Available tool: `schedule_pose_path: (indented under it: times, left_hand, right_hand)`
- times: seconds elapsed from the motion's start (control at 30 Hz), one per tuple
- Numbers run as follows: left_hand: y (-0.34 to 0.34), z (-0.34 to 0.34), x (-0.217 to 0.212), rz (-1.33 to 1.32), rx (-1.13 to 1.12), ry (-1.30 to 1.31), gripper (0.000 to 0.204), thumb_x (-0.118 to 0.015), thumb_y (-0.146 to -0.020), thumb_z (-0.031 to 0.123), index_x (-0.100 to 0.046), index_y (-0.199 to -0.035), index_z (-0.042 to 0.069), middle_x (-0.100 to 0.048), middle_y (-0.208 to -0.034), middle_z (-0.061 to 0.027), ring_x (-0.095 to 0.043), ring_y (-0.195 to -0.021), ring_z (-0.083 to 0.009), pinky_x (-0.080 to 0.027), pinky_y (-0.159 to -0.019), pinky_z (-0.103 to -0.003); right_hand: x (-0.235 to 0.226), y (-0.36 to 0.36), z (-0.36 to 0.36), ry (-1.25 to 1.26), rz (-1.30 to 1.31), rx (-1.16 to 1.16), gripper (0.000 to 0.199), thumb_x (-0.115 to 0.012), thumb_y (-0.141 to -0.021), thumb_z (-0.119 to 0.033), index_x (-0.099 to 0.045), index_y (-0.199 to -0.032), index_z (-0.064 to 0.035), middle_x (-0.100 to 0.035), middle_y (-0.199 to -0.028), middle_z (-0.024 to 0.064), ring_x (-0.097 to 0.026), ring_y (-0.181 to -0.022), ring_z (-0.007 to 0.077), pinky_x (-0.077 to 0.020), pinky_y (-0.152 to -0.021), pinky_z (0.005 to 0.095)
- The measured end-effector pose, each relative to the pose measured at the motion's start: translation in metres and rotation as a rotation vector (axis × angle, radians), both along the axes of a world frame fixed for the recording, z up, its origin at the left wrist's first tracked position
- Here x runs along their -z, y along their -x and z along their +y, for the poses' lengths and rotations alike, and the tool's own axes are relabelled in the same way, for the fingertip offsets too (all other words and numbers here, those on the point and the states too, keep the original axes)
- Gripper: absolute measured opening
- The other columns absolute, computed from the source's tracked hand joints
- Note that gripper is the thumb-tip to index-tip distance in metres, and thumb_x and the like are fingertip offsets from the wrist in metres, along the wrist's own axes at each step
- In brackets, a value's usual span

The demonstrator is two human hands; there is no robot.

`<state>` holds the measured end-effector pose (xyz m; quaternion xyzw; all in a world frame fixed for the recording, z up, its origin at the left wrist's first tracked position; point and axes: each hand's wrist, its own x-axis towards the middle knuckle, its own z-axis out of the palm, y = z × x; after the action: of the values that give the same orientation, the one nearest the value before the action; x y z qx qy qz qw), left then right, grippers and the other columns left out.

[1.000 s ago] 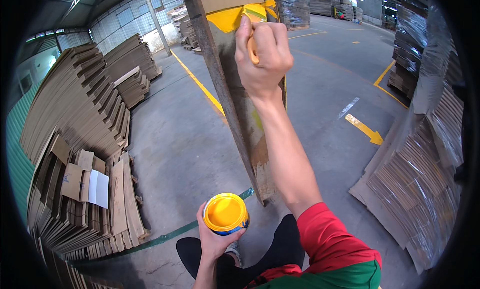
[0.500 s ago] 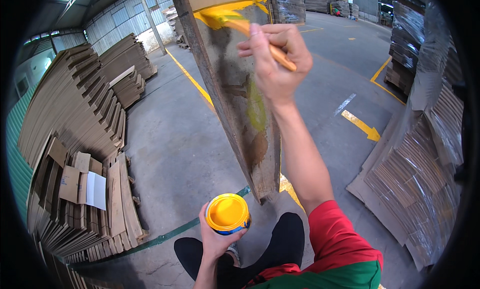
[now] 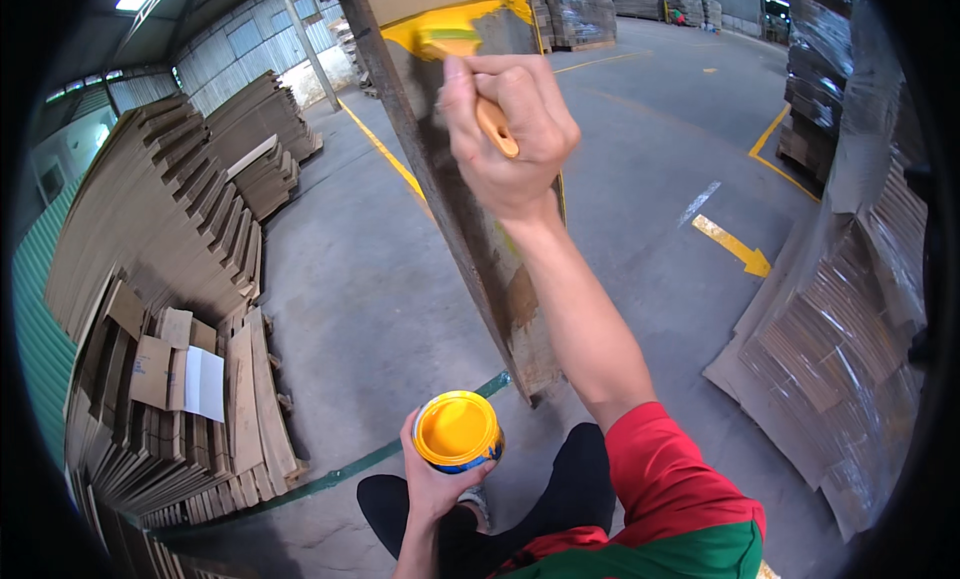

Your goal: The person paints a metal support beam and floor lines with yellow paint using a brush and a small paint can. They repeatedly dip the brush into the paint can and apply paint to the beam and floor, occasionally using a piece of cardboard to wipe excess paint.

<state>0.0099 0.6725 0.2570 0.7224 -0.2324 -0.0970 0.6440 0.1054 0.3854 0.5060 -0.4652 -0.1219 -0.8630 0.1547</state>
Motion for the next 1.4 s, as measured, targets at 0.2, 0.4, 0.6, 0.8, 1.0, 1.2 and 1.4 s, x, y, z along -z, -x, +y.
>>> schedule_pose_path:
  times: [0.2, 0.4, 0.6, 0.8, 1.0, 1.2, 1.4]
  left_hand:
    - [0.0, 0.001, 0.0, -0.006, 0.004, -0.02, 0.118, -0.102, -0.059, 0.017, -0.028, -0.15, 0.002, -0.053, -0.139, -0.0152, -0.054, -0.132, -0.0255, -0.042, -0.116, -0.04]
    - [-0.003, 0.0, 0.002, 0.003, 0.024, -0.036, 0.119, -0.102, -0.059, 0.018, -0.028, -0.15, 0.003, -0.053, -0.139, -0.015, -0.054, -0.132, -0.0259, -0.042, -0.116, -0.04]
    - [-0.002, 0.001, 0.006, -0.001, 0.018, -0.037, 0.121, -0.103, -0.057, 0.016, -0.029, -0.151, 0.002, -0.054, -0.139, -0.0151, -0.054, -0.132, -0.0261, -0.042, -0.116, -0.041]
    - [0.003, 0.002, 0.005, 0.009, -0.002, -0.029, 0.121, -0.103, -0.055, 0.015, -0.029, -0.151, 0.002, -0.054, -0.139, -0.0152, -0.055, -0.132, -0.0261, -0.043, -0.116, -0.042]
    - [0.003, 0.003, 0.007, 0.014, 0.011, -0.045, 0.121, -0.103, -0.058, 0.02, -0.028, -0.151, 0.003, -0.053, -0.14, -0.0145, -0.054, -0.132, -0.0259, -0.042, -0.116, -0.041]
    - [0.002, 0.002, 0.01, 0.007, 0.034, -0.024, 0.12, -0.103, -0.059, 0.019, -0.028, -0.151, 0.002, -0.053, -0.139, -0.0143, -0.054, -0.132, -0.0254, -0.042, -0.116, -0.04]
    - [0.004, 0.0, 0.009, 0.03, 0.038, -0.011, 0.118, -0.102, -0.059, 0.018, -0.028, -0.15, 0.002, -0.053, -0.138, -0.0144, -0.054, -0.132, -0.0253, -0.042, -0.115, -0.04]
  right_hand:
    - [0.001, 0.01, -0.003, -0.091, 0.073, -0.912, 0.021, -0.069, -0.098, -0.003, -0.055, -0.083, 0.0013, -0.07, -0.086, 0.0144, -0.074, -0.066, 0.02, -0.0633, -0.055, 0.031]
    - [0.004, 0.024, -0.009, -0.151, 0.061, -1.026, 0.023, -0.071, -0.096, -0.003, -0.055, -0.08, 0.0007, -0.069, -0.084, 0.0127, -0.073, -0.064, 0.0173, -0.0612, -0.054, 0.0293]
    - [-0.003, 0.016, 0.005, -0.087, -0.057, -0.151, 0.019, -0.076, -0.09, -0.002, -0.062, -0.077, -0.0018, -0.069, -0.08, 0.0091, -0.068, -0.062, 0.0169, -0.053, -0.054, 0.0288]
    - [-0.014, 0.001, 0.023, -0.024, -0.039, -0.165, 0.016, -0.077, -0.087, -0.001, -0.064, -0.078, -0.001, -0.069, -0.08, 0.0096, -0.066, -0.063, 0.0166, -0.0532, -0.056, 0.0303]
    - [-0.006, 0.025, 0.0, -0.155, 0.099, -1.006, 0.02, -0.069, -0.098, -0.006, -0.057, -0.084, 0.0012, -0.071, -0.086, 0.0157, -0.074, -0.065, 0.0219, -0.0631, -0.054, 0.03]
    - [-0.002, 0.048, -0.021, -0.107, 0.2, -0.915, 0.016, -0.071, -0.097, -0.005, -0.059, -0.09, 0.0016, -0.071, -0.086, 0.0127, -0.074, -0.07, 0.0183, -0.0629, -0.056, 0.0292]
    - [-0.012, 0.046, -0.059, -0.027, 0.349, -1.08, 0.015, -0.074, -0.095, -0.005, -0.063, -0.099, 0.0033, -0.074, -0.097, 0.0188, -0.076, -0.075, 0.0215, -0.0644, -0.063, 0.0308]
